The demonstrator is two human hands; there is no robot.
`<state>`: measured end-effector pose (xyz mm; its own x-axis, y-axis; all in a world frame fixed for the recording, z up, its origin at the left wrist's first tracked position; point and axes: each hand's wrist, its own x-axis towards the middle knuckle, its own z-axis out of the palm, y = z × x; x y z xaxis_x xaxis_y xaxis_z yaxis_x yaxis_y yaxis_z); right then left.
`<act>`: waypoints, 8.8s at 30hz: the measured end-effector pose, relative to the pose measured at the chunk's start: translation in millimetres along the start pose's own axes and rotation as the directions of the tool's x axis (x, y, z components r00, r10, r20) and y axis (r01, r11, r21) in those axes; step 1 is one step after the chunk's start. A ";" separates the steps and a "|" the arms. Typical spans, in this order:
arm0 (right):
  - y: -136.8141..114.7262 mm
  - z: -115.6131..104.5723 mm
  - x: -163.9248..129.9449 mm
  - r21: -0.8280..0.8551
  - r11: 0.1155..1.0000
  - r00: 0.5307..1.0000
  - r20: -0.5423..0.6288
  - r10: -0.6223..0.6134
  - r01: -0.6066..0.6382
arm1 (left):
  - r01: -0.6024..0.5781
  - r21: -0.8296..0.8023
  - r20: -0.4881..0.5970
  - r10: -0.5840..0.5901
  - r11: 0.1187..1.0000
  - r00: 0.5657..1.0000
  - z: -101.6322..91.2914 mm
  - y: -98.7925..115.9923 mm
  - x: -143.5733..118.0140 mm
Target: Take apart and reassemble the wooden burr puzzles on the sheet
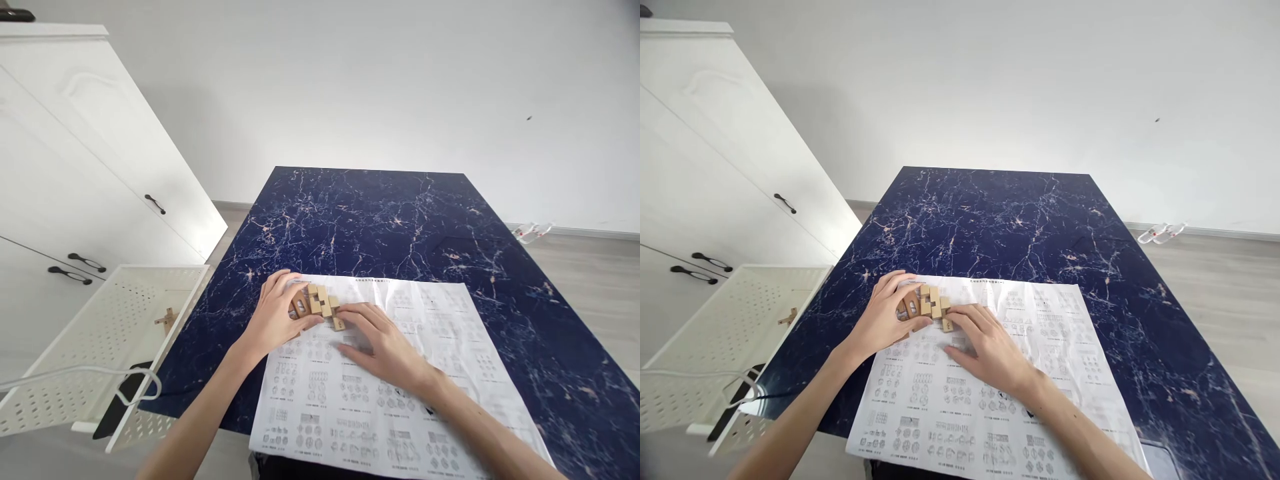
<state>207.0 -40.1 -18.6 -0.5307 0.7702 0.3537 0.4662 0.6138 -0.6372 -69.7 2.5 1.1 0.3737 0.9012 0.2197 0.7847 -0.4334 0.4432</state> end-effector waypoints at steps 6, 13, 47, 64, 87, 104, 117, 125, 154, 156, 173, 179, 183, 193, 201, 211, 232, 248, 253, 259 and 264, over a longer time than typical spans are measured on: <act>4.3 3.0 -1.5 -0.126 0.992 0.999 0.036 -0.030 0.034 | 0.007 -0.032 0.048 -0.005 0.999 0.999 -2.4 -1.4 -0.3; 4.6 4.2 -1.8 -0.120 0.991 0.998 0.010 -0.058 0.058 | -0.079 -0.058 0.021 0.080 0.995 0.997 -6.3 -1.6 -1.0; 10.4 -21.3 5.2 0.487 0.751 0.883 0.098 0.460 -0.445 | 0.257 -0.434 0.226 -0.172 0.863 0.959 8.2 93.7 -73.4; 8.3 -19.5 6.8 0.494 0.732 0.870 0.115 0.479 -0.468 | 0.244 -0.365 0.221 -0.171 0.899 0.960 14.6 89.0 -75.4; 4.0 -20.5 7.6 0.488 0.728 0.864 0.123 0.489 -0.482 | 0.252 -0.370 0.226 -0.177 0.894 0.958 12.2 91.5 -73.5; 5.9 -19.2 7.0 0.484 0.731 0.864 0.127 0.487 -0.482 | 0.271 -0.365 0.242 -0.190 0.891 0.951 13.8 90.4 -75.8; 8.6 -17.0 5.8 0.477 0.742 0.870 0.114 0.480 -0.472 | 0.277 -0.379 0.243 -0.194 0.883 0.950 11.8 91.5 -74.7; 6.3 -18.5 6.5 0.469 0.746 0.870 0.117 0.479 -0.474 | 0.273 -0.384 0.238 -0.191 0.882 0.952 11.1 92.7 -73.7; 0.2 -21.9 10.4 0.444 0.764 0.876 0.120 0.467 -0.468 | -0.002 0.212 -0.060 0.015 0.977 0.998 1.8 12.1 -36.5; 0.2 -22.1 10.3 0.442 0.766 0.877 0.121 0.465 -0.467 | -0.001 0.213 -0.043 0.011 0.977 0.999 0.3 12.6 -34.7; 1.6 -22.5 9.0 0.449 0.761 0.877 0.136 0.460 -0.468 | -0.057 0.260 -0.040 0.070 0.964 0.997 -4.3 4.9 -47.7; 2.0 -21.8 9.4 0.444 0.768 0.881 0.128 0.456 -0.462 | -0.133 0.280 -0.020 0.144 0.951 0.989 -5.4 20.1 -62.0; 1.6 -22.1 9.9 0.434 0.778 0.885 0.116 0.452 -0.454 | -0.193 0.235 0.006 0.197 0.953 0.980 0.3 44.1 -72.1; 0.8 -21.2 10.1 0.421 0.798 0.897 0.101 0.430 -0.430 | -0.222 0.081 0.032 0.221 0.972 0.975 31.2 85.2 -68.1; -0.1 -22.1 8.2 0.389 0.824 0.908 0.093 0.409 -0.411 | -0.199 -0.016 0.137 0.199 0.980 0.970 20.4 80.0 -62.4; -0.4 -17.5 2.7 0.313 0.909 0.961 0.054 0.271 -0.273 | 0.013 -0.062 0.211 0.000 0.998 0.977 -1.3 56.6 -81.3; 1.7 -30.4 -7.4 0.132 0.990 0.979 0.190 -0.077 0.052 | 0.162 -0.203 0.194 -0.122 0.966 0.973 -3.6 56.8 -87.6; -4.1 -23.2 -9.0 0.266 0.963 0.991 0.111 -0.076 0.044 | 0.367 -0.019 0.369 -0.334 0.930 0.867 -32.0 60.2 -79.6; -2.6 -22.6 -8.9 0.367 0.930 0.994 0.102 -0.025 -0.014 | 0.429 -0.011 0.400 -0.389 0.903 0.830 -42.6 60.6 -79.2; 0.3 -21.9 -6.2 0.558 0.829 0.996 0.085 -0.013 -0.037 | 0.547 -0.263 0.507 -0.369 0.795 0.779 -49.0 55.4 -85.5; 2.2 -20.8 -5.0 0.713 0.696 0.993 0.118 0.001 -0.085 | 0.529 -0.510 0.388 -0.367 0.679 0.845 -48.5 62.9 -80.9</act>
<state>225.4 -39.0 -7.6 -0.6096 0.7454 0.2698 -0.1345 0.2382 -0.9619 -74.5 -98.0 53.4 0.2197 0.9235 -0.3145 0.4782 0.1790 0.8598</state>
